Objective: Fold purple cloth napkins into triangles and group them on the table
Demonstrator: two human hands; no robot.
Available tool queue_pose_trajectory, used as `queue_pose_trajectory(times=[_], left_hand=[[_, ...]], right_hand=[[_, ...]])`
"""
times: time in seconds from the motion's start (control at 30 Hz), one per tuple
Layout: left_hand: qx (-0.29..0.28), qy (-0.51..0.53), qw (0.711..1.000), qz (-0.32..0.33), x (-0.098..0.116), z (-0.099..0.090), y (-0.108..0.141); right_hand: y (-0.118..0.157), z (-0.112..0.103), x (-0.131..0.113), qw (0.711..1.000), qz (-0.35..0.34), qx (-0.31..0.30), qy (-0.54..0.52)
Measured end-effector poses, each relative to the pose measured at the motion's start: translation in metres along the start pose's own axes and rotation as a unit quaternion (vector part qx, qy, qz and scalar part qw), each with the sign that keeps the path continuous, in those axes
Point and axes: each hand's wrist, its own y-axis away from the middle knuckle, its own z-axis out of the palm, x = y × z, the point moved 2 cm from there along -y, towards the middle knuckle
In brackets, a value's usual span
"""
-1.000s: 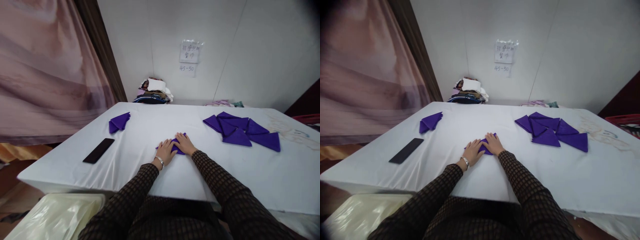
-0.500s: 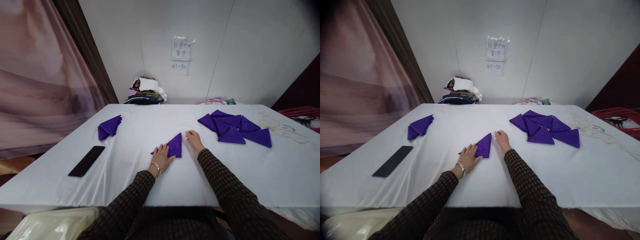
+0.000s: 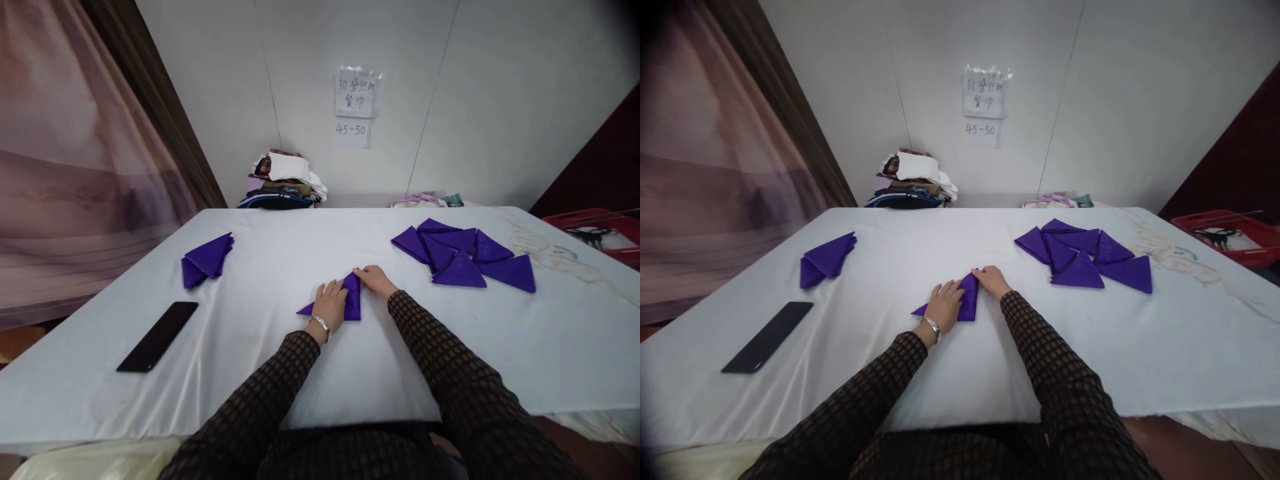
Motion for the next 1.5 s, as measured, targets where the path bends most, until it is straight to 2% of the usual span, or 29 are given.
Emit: queue_pose_trajectory(times=[0.13, 0.27, 0.67, 0.9, 1.07, 1.13, 1.23, 1.5], left_hand=[[-0.045, 0.030, 0.997, 0.063, -0.003, 0.008, -0.002], [-0.080, 0.039, 0.994, 0.070, -0.007, 0.012, -0.004], [-0.077, 0.065, 0.991, 0.086, -0.007, 0.010, -0.001], [-0.048, 0.091, 0.991, 0.089, -0.004, 0.006, 0.004], [-0.051, 0.097, 0.990, 0.084, -0.005, 0.006, 0.005], [-0.053, 0.096, 0.990, 0.084, -0.005, 0.006, 0.005], [-0.060, 0.097, 0.990, 0.079, -0.004, 0.005, 0.006], [-0.059, 0.101, 0.990, 0.078, -0.005, 0.009, 0.005]], right_hand=[[-0.002, -0.001, -0.001, 1.000, 0.003, -0.010, 0.011], [-0.004, -0.001, -0.002, 1.000, 0.009, -0.020, 0.008], [-0.013, 0.001, 0.003, 0.998, 0.002, -0.050, 0.031], [-0.023, 0.004, 0.013, 0.988, -0.086, -0.088, 0.095], [-0.025, 0.003, 0.012, 0.981, -0.085, -0.096, 0.145], [-0.025, 0.002, 0.010, 0.975, -0.099, -0.082, 0.182], [-0.023, 0.001, 0.010, 0.965, -0.114, -0.026, 0.236], [-0.007, -0.002, 0.007, 0.961, -0.014, 0.038, 0.274]])
